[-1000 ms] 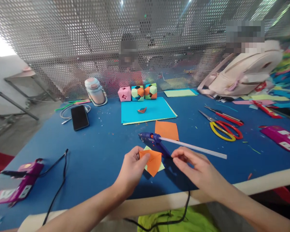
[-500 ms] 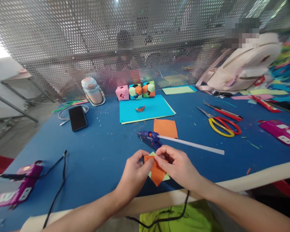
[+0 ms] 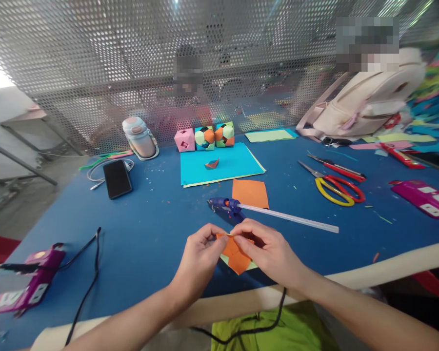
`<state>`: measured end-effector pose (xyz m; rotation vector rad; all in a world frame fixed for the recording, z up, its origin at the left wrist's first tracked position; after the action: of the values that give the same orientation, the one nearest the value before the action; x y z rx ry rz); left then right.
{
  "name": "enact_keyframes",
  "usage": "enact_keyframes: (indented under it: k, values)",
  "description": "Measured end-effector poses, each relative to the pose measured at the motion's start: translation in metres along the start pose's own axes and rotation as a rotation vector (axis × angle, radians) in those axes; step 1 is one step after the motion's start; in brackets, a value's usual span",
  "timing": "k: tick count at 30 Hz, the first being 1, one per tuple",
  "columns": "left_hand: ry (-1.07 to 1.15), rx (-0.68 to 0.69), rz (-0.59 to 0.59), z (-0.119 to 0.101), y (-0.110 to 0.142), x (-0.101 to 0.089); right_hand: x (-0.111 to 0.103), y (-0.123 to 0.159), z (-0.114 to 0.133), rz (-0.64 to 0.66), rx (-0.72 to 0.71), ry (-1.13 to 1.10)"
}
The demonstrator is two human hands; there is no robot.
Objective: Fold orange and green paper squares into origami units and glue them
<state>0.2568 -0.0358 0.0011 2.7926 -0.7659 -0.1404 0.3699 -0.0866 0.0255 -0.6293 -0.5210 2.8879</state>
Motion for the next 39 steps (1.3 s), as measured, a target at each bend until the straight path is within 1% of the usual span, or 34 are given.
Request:
enact_keyframes:
  k: [4, 9, 15, 17, 20, 21, 22, 24, 27, 28, 30, 32, 35, 37, 39]
  values:
    - [0.007, -0.047, 0.022, 0.003, -0.001, -0.001, -0.003, -0.001, 0.01, -0.007, -0.116, 0.027]
    - [0.04, -0.104, 0.034, 0.004, -0.002, 0.0, -0.004, 0.001, 0.015, -0.026, -0.208, 0.095]
    - [-0.045, -0.086, 0.027, 0.001, -0.003, -0.001, -0.001, 0.004, 0.02, -0.007, -0.298, 0.106]
    - [-0.085, -0.073, 0.024, 0.001, -0.002, -0.001, -0.003, 0.004, 0.017, -0.019, -0.25, 0.089]
    - [-0.129, -0.049, 0.018, 0.0, 0.0, 0.0, -0.002, 0.002, 0.009, -0.008, -0.109, 0.079]
    - [-0.143, -0.044, 0.016, 0.0, 0.0, 0.001, -0.001, 0.002, 0.008, 0.005, -0.087, 0.087]
    - [-0.163, -0.036, 0.015, 0.0, 0.001, 0.001, 0.001, 0.002, 0.008, 0.017, -0.09, 0.099]
    - [-0.251, 0.018, 0.01, -0.003, 0.001, 0.002, 0.003, 0.002, 0.012, 0.033, -0.152, 0.138]
    - [-0.478, 0.147, 0.02, -0.011, 0.002, 0.005, 0.007, 0.004, 0.016, 0.064, -0.265, 0.228]
    - [-0.543, 0.166, 0.029, -0.012, 0.002, 0.006, 0.009, 0.005, 0.016, 0.082, -0.285, 0.251]
    - [-0.602, 0.152, 0.028, -0.01, 0.001, 0.005, 0.011, 0.006, 0.015, 0.106, -0.288, 0.249]
    - [-0.566, 0.126, -0.015, -0.009, -0.001, 0.0, 0.008, 0.005, 0.013, 0.089, -0.256, 0.213]
    - [-0.424, 0.114, -0.11, -0.009, -0.004, -0.01, 0.002, 0.005, 0.009, 0.027, -0.169, 0.224]
    - [-0.33, 0.088, -0.113, -0.007, -0.006, -0.012, -0.002, 0.005, 0.007, -0.005, -0.131, 0.263]
    - [-0.272, 0.039, -0.057, -0.003, -0.008, -0.009, -0.003, 0.005, 0.008, -0.018, -0.146, 0.286]
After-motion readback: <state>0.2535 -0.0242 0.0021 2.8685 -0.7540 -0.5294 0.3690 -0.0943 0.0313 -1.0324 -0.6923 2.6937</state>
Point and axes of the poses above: each hand's wrist, its own y-axis away from the middle knuckle, its own x-axis out of the palm, z = x × y, the point moved 8 cm from there along -y, towards the middle knuckle, and after that the axes turned 6 degrees about -x, right-handed, at the moved point
